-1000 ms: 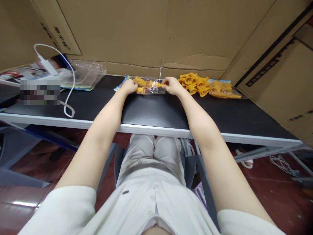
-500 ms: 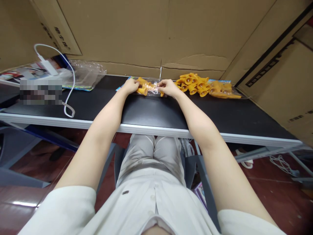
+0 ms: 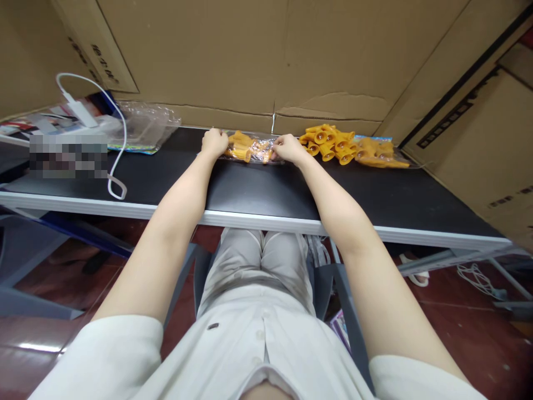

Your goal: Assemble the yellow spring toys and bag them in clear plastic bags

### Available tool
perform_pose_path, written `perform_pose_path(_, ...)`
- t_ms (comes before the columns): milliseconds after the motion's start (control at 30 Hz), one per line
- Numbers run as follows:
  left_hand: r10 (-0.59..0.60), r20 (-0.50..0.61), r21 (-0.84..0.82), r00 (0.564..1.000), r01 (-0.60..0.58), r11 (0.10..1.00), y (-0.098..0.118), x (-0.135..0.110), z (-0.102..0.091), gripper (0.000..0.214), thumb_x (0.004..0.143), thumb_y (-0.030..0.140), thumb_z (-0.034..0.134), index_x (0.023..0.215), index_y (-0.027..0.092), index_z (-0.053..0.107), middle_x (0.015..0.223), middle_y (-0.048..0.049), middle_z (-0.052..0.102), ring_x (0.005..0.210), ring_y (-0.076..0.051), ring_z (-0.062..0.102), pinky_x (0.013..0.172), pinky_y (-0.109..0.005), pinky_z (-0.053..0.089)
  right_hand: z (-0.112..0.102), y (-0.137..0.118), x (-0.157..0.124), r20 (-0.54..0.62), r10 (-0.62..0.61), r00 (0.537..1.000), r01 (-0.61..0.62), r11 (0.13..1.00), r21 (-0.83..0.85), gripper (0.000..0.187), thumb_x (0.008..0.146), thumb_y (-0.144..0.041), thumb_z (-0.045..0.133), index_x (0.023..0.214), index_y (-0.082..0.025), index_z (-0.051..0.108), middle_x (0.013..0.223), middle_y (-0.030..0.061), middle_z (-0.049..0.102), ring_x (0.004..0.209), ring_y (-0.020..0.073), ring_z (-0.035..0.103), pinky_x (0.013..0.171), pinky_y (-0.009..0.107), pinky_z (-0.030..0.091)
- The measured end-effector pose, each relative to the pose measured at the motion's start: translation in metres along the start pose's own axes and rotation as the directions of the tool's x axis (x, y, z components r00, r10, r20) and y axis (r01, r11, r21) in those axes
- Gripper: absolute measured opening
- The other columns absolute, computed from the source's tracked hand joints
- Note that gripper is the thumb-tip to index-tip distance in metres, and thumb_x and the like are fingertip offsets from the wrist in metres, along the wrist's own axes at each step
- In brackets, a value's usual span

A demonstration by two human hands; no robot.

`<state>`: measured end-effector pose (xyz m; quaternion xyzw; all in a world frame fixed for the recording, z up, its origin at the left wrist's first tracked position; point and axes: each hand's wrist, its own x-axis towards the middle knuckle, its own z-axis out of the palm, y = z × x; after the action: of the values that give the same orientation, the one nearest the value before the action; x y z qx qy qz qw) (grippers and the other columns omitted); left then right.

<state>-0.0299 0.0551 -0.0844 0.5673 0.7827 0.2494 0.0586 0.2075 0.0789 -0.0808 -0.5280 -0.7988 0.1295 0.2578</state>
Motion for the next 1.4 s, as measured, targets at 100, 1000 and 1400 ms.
perform_pose_path(100,0.001,-0.01,-0.01,1.0,-0.002,1.0,0.0,0.001,0.001,0.058,0.105,0.027,0.036,0.14,0.008,0.077,0.15,-0.0237,0.074,0.145,-0.04,0.066,0.125,-0.044,0.051,-0.001,-0.011,-0.006,0.133,0.095,0.987,-0.13,0.949,0.287,0.015,0.093,-0.012,0.068,0.081,-0.02,0.069,0.1,0.012,0.084,0.098,0.0261,0.079,0.092,0.038,0.065)
perform_pose_path(1000,0.024,-0.043,-0.13,0.999,-0.029,0.991,-0.01,0.008,0.01,0.051,0.099,0.02,0.051,0.142,0.016,0.079,0.151,-0.0173,0.076,0.149,-0.037,0.065,0.126,-0.043,0.049,-0.014,0.038,-0.001,0.048,0.049,0.998,-0.034,0.96,-0.278,0.05,0.095,0.0,0.06,0.14,-0.016,0.077,0.154,0.0195,0.066,0.146,0.0364,0.065,0.126,0.051,0.05)
perform_pose_path(1400,0.082,-0.012,-0.187,0.997,-0.083,0.979,-0.015,0.015,0.011,0.051,0.098,0.024,0.054,0.142,0.017,0.078,0.153,-0.0171,0.074,0.151,-0.039,0.063,0.129,-0.049,0.047,-0.015,0.023,-0.001,0.103,-0.045,0.994,0.081,0.923,-0.376,0.052,0.1,-0.013,0.06,0.151,-0.016,0.069,0.155,0.0204,0.07,0.148,0.043,0.063,0.129,0.072,0.036)
